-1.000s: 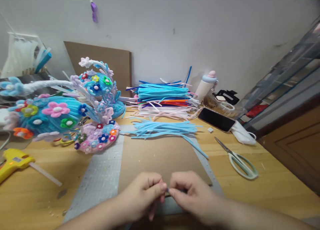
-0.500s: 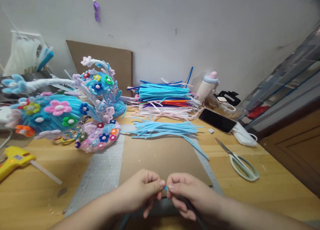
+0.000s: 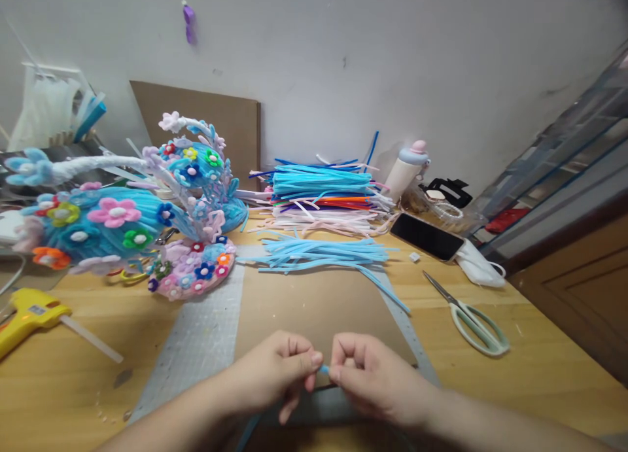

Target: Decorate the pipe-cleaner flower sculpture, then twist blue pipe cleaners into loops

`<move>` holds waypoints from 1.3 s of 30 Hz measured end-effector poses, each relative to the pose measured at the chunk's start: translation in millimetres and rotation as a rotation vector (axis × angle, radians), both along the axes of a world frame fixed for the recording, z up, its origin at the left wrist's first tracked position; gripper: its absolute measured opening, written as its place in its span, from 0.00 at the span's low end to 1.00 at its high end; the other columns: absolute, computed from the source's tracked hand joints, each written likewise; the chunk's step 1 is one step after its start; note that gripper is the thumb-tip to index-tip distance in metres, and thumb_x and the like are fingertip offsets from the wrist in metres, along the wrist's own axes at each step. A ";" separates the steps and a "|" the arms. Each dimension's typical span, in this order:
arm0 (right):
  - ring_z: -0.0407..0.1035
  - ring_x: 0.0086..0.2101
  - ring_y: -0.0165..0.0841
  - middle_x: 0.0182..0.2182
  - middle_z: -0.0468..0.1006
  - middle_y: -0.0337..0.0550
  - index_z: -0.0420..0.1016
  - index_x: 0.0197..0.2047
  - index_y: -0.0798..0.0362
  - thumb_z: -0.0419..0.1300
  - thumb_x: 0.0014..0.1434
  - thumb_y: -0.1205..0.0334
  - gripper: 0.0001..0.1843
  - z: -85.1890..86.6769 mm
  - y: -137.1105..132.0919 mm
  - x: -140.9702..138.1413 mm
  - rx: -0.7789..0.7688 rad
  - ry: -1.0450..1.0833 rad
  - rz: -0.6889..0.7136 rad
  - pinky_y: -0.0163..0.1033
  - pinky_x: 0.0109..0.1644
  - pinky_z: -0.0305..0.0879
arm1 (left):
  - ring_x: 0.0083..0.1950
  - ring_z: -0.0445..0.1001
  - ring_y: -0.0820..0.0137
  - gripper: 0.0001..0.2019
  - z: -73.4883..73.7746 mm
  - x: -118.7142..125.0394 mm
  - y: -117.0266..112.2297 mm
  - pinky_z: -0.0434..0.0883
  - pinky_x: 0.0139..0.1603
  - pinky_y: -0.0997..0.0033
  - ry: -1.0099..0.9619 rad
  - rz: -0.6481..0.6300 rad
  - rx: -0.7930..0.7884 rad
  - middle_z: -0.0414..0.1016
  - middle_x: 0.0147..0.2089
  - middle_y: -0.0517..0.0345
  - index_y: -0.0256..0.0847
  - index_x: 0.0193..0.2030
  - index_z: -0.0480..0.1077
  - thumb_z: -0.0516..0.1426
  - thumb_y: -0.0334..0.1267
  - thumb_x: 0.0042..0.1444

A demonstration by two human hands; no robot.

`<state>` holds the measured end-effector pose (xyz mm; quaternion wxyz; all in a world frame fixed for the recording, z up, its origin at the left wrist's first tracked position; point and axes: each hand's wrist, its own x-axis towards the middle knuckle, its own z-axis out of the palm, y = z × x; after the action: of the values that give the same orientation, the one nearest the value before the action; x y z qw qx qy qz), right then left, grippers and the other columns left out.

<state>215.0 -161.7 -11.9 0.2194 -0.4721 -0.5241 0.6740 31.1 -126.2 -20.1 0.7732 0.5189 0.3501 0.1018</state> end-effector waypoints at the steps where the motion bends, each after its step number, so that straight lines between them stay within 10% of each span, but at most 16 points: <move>1: 0.50 0.16 0.23 0.14 0.58 0.29 0.58 0.26 0.52 0.53 0.55 0.55 0.11 -0.6 -1.9 1.5 0.190 -0.128 0.039 0.30 0.21 0.46 | 0.10 0.55 0.80 0.22 -0.2 0.6 0.0 0.47 0.11 0.79 -0.011 -0.009 -0.025 0.55 0.11 0.71 0.40 0.20 0.60 0.54 0.58 0.47; 5: 0.61 0.25 0.30 0.25 0.71 0.44 0.67 0.29 0.54 0.48 0.57 0.66 0.09 -2.6 -7.5 9.1 0.994 -0.537 0.348 0.36 0.29 0.51 | 0.10 0.54 0.79 0.23 -1.5 1.0 1.2 0.46 0.11 0.78 -0.004 -0.045 -0.068 0.51 0.10 0.71 0.40 0.19 0.60 0.54 0.58 0.47; 12: 0.67 0.31 0.28 0.32 0.76 0.38 0.70 0.39 0.50 0.50 0.62 0.64 0.08 16.5 12.9 27.8 0.707 -0.634 0.380 0.32 0.31 0.54 | 0.18 0.60 0.76 0.19 19.6 -28.5 11.6 0.53 0.18 0.78 0.405 -0.175 0.364 0.63 0.19 0.64 0.39 0.26 0.68 0.50 0.52 0.55; 18: 0.58 0.31 0.32 0.30 0.69 0.40 0.71 0.38 0.50 0.49 0.58 0.72 0.11 21.8 23.4 34.5 1.239 -0.900 0.430 0.39 0.32 0.46 | 0.24 0.63 0.73 0.15 37.5 -49.7 15.9 0.55 0.23 0.76 0.423 -0.428 0.539 0.69 0.24 0.62 0.41 0.29 0.73 0.54 0.50 0.54; 26: 0.60 0.35 0.35 0.32 0.71 0.42 0.70 0.37 0.53 0.53 0.59 0.63 0.06 5.9 21.1 -34.5 1.622 -0.642 0.609 0.45 0.44 0.53 | 0.51 0.67 0.67 0.19 8.6 -8.3 12.3 0.61 0.53 0.66 -0.018 0.244 0.100 0.72 0.48 0.52 0.39 0.48 0.68 0.49 0.49 0.59; 33: 0.60 0.31 0.31 0.30 0.71 0.35 0.69 0.32 0.49 0.48 0.62 0.64 0.11 -33.8 22.3 -72.0 1.746 -0.351 0.787 0.41 0.37 0.56 | 0.26 0.66 0.80 0.19 1.9 -9.0 18.4 0.62 0.28 0.80 -0.377 0.435 -0.259 0.67 0.29 0.62 0.36 0.52 0.63 0.58 0.36 0.54; 36: 0.63 0.39 0.30 0.37 0.74 0.34 0.70 0.40 0.46 0.50 0.61 0.62 0.08 -27.2 25.6 -61.6 1.815 -0.222 0.657 0.39 0.47 0.56 | 0.17 0.48 0.85 0.16 1.3 -12.0 23.6 0.45 0.16 0.83 -0.363 0.568 -0.218 0.58 0.23 0.69 0.36 0.49 0.64 0.57 0.38 0.54; 39: 0.64 0.42 0.32 0.38 0.74 0.40 0.69 0.43 0.49 0.50 0.59 0.64 0.10 -8.0 40.9 -40.1 1.704 -0.215 0.236 0.42 0.50 0.55 | 0.16 0.41 0.83 0.14 -1.0 -12.7 25.6 0.40 0.15 0.81 -0.255 0.638 -0.122 0.51 0.20 0.72 0.38 0.41 0.64 0.55 0.47 0.55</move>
<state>174.9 -120.8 -19.9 0.3762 -0.1505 -0.9140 0.0218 18.4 -100.6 -21.0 0.7694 0.3193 0.4009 0.3813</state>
